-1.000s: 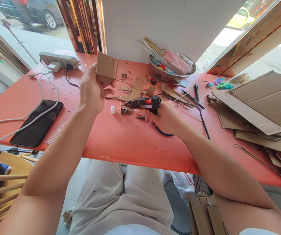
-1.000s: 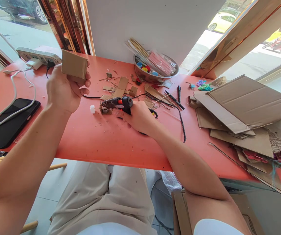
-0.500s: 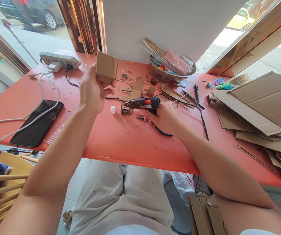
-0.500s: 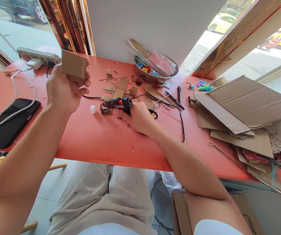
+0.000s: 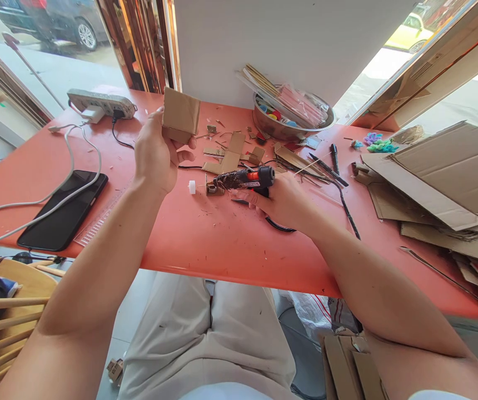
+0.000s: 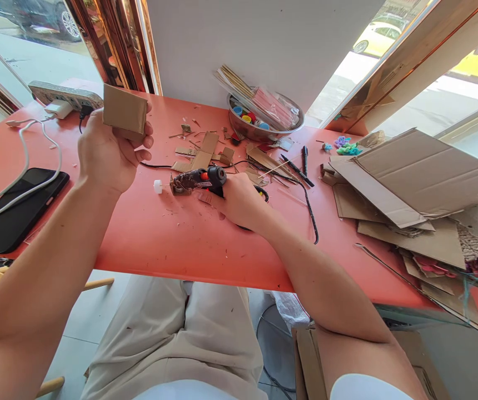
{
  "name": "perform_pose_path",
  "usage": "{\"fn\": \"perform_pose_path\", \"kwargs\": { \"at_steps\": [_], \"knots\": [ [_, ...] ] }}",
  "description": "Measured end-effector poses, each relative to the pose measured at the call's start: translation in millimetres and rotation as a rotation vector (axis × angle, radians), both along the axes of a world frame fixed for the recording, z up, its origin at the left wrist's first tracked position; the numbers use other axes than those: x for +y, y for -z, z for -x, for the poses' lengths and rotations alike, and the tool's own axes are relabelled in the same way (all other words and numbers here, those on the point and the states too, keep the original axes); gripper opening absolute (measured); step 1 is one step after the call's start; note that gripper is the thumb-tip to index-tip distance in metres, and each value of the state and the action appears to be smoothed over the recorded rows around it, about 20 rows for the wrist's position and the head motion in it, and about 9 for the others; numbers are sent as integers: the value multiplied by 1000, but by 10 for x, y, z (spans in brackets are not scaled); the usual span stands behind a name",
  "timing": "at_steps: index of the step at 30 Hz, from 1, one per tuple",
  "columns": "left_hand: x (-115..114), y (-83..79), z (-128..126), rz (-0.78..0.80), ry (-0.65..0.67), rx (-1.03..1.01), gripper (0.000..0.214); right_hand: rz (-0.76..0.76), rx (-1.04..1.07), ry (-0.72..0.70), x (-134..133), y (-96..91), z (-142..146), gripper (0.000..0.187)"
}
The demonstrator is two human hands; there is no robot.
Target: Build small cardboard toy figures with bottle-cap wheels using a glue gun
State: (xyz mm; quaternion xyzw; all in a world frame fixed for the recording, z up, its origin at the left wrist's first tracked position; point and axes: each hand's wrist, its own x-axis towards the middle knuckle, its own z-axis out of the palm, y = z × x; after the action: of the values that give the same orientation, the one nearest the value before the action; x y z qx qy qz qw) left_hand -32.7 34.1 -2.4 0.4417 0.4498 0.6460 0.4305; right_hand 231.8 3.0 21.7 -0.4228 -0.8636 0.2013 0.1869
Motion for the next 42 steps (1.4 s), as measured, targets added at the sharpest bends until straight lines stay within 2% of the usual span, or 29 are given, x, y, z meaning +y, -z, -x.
{"fn": "perform_pose_path", "kwargs": {
  "at_steps": [6,16,21,26,35,42],
  "knots": [
    [35,10,34,-1,27,-41,30,-30,-17,-38,13,13,-21,54],
    [6,1,21,-26,39,-61,24,11,-8,30,-14,35,36,38],
    [-33,-41,-16,-2,27,-58,20,-54,4,-15,17,60,10,48],
    [3,-20,-7,5,24,-48,25,-71,-1,-46,29,38,-31,56],
    [-104,-143,-115,74,-15,-78,26,1,51,-34,-17,6,-2,43],
    [-46,-76,-58,68,-11,-84,29,-62,1,-37,-2,18,16,37]
  ]
}}
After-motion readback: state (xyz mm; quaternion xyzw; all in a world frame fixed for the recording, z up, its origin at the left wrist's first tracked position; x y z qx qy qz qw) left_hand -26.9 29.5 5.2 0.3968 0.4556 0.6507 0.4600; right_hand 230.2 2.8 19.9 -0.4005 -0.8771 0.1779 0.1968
